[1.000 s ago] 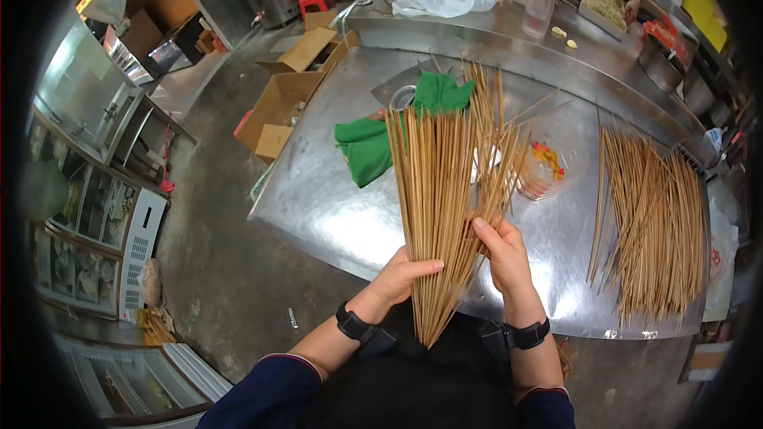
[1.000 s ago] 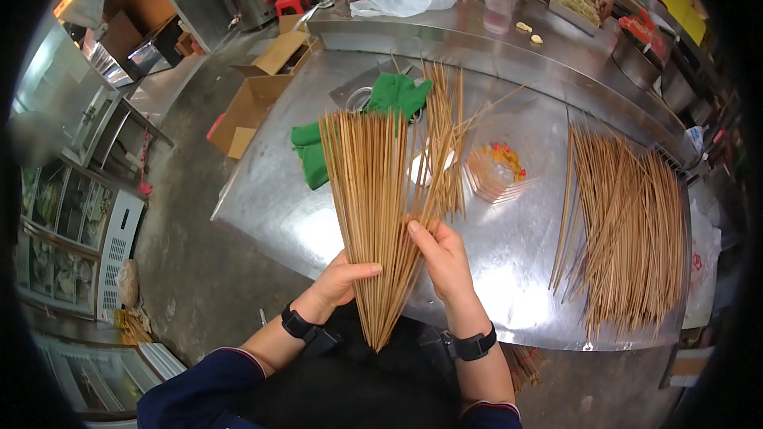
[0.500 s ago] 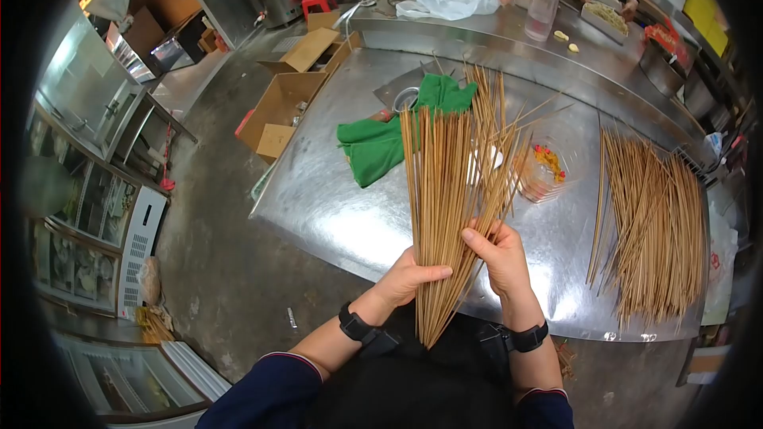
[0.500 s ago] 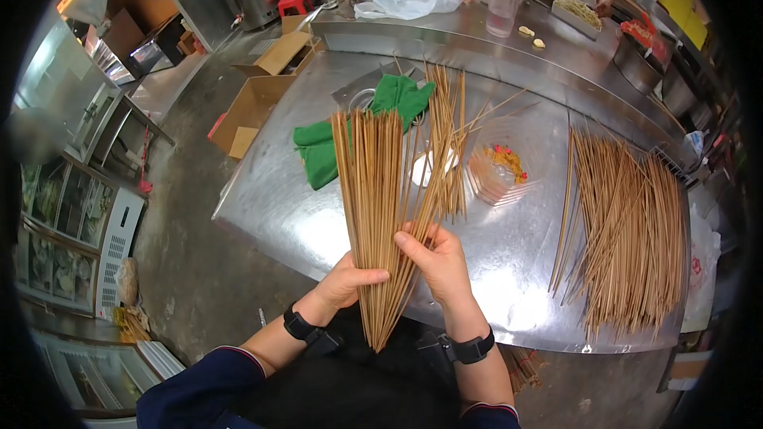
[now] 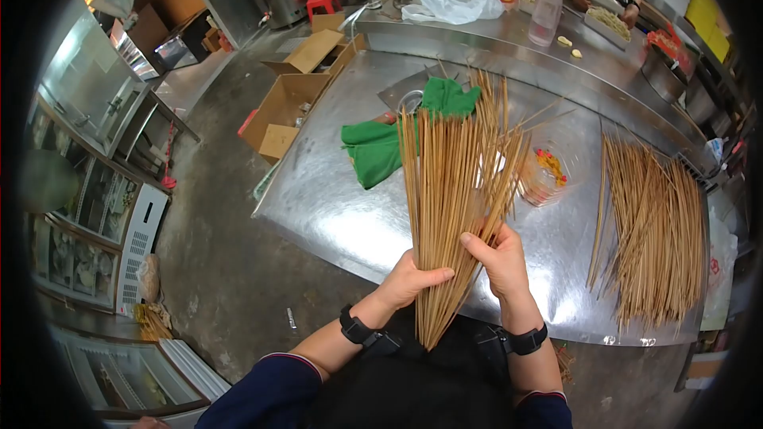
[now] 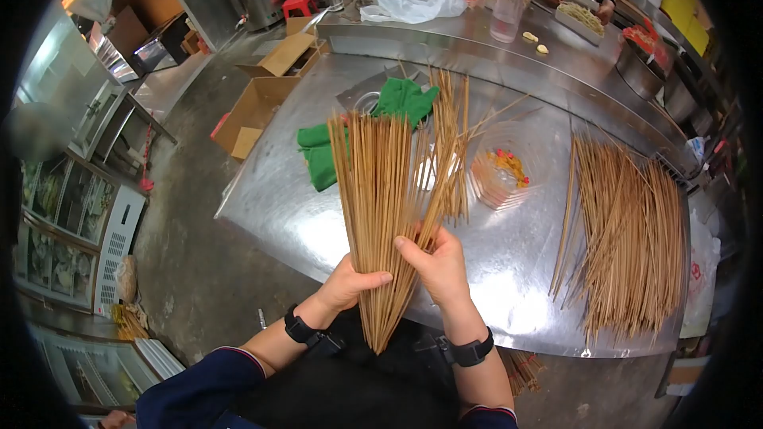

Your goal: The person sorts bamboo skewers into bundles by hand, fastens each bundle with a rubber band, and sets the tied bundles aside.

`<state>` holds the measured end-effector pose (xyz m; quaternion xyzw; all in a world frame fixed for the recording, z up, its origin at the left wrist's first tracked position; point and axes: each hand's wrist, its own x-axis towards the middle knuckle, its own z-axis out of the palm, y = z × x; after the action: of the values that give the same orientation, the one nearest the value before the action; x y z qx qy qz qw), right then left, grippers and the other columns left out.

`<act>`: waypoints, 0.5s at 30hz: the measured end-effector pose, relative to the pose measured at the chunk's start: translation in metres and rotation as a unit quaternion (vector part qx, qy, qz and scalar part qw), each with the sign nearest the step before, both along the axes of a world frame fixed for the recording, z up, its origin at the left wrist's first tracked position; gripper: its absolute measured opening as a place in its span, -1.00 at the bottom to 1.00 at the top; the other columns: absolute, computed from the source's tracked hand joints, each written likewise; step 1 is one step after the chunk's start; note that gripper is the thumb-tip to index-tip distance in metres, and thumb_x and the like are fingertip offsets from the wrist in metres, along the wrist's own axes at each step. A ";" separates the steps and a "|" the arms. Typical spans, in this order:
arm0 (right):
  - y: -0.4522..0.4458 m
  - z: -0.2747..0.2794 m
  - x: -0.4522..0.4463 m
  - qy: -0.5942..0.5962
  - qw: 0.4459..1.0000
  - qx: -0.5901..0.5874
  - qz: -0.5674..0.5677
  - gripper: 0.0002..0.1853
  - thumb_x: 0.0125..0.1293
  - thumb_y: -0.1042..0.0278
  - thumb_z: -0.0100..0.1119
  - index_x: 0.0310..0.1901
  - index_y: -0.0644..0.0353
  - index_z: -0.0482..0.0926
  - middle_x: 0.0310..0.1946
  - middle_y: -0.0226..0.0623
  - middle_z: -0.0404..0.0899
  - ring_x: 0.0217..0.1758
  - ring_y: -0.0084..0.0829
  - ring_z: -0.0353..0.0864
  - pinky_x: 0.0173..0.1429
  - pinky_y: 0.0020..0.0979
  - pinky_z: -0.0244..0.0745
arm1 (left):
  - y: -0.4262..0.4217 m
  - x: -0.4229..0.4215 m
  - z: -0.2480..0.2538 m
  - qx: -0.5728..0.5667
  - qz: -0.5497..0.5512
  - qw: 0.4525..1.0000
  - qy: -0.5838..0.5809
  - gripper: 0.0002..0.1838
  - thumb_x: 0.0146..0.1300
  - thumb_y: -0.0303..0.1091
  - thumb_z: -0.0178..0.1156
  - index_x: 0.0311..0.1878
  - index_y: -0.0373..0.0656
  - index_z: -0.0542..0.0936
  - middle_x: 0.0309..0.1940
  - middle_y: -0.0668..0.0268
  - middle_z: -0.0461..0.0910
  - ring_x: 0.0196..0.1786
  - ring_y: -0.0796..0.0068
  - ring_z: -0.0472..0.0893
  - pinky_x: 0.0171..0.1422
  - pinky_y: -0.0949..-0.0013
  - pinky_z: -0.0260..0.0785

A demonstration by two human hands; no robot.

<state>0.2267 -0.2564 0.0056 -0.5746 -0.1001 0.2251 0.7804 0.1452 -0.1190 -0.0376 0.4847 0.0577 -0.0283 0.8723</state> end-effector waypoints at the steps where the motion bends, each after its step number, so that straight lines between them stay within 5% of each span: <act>1: 0.001 0.000 0.001 0.000 1.000 0.000 0.002 -0.82 0.13 0.51 0.20 -0.20 0.29 0.51 -0.30 -0.39 0.57 -0.27 -0.62 0.52 -0.16 -0.56 0.43 | 0.002 0.000 -0.001 0.002 -0.013 1.000 0.011 -0.52 0.09 -0.49 0.23 0.10 -0.29 0.36 -0.07 0.28 0.49 -0.03 0.47 0.49 0.06 0.39 0.36; 12: -0.002 -0.004 0.004 0.022 1.000 -0.020 0.009 -0.83 0.11 0.49 0.23 -0.26 0.27 0.49 -0.37 -0.43 0.55 -0.33 -0.64 0.50 -0.22 -0.58 0.41 | -0.001 0.000 0.000 -0.003 -0.011 1.000 0.003 -0.55 0.10 -0.47 0.21 0.08 -0.32 0.37 -0.11 0.27 0.50 -0.08 0.50 0.51 0.02 0.41 0.38; 15: -0.002 -0.002 0.003 0.016 1.000 -0.013 0.010 -0.84 0.10 0.49 0.23 -0.27 0.27 0.49 -0.39 -0.44 0.55 -0.35 -0.65 0.50 -0.24 -0.58 0.41 | 0.004 0.000 -0.006 -0.017 -0.024 0.999 0.034 -0.46 0.06 -0.49 0.20 0.15 -0.29 0.31 -0.01 0.23 0.46 0.03 0.40 0.47 0.13 0.32 0.34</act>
<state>0.2302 -0.2584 0.0035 -0.5801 -0.0907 0.2435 0.7720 0.1449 -0.1154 -0.0441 0.4698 0.0750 -0.0664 0.8771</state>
